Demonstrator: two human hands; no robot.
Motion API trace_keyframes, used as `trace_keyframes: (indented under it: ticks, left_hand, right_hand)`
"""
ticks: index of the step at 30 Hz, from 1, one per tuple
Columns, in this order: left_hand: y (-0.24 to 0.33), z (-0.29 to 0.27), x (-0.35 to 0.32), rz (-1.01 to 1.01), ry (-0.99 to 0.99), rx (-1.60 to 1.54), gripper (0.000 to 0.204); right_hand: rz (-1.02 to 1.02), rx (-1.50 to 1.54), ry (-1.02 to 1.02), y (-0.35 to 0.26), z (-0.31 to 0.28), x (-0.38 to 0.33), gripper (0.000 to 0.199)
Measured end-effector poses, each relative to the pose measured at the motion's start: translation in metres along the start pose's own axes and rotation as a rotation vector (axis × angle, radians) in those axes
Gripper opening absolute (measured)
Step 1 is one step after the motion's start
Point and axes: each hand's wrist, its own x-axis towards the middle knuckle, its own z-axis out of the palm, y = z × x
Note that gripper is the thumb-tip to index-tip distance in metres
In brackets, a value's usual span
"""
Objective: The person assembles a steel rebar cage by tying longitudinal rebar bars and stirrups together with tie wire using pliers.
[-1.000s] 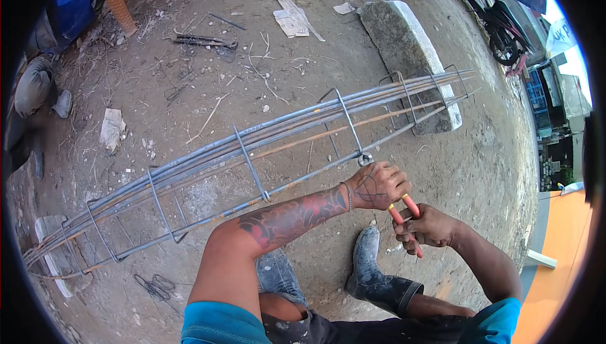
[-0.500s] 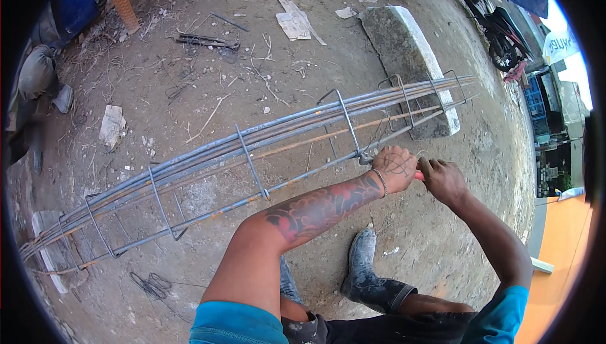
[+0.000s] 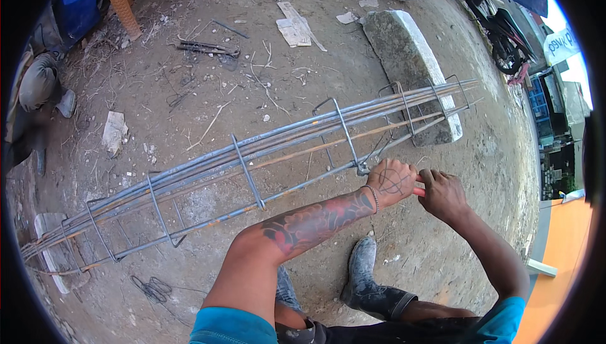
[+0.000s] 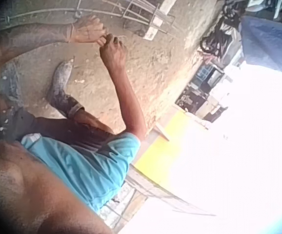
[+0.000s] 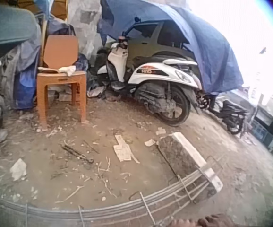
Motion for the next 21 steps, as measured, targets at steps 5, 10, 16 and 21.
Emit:
trace_keyframes:
  ticks: [5,10,16,21]
  left_hand:
    - [-0.006,-0.002,-0.037,0.376,0.260,0.008,0.018]
    - [-0.009,-0.015,-0.060,0.500,0.294,-0.020,0.021]
    - [-0.002,-0.104,-0.123,0.465,0.454,-0.129,0.029]
    - [-0.135,-0.128,-0.037,-0.251,0.029,0.100,0.054]
  right_hand:
    - [0.337,1.336,-0.963,-0.015,-0.040,-0.009,0.043]
    - [0.371,2.535,-1.193,-0.046,0.024,-0.031,0.029]
    - [0.524,1.687,-0.778,-0.086,0.009,-0.026,0.020]
    - [0.535,1.441,-0.694,-0.132,0.005,-0.015,0.025]
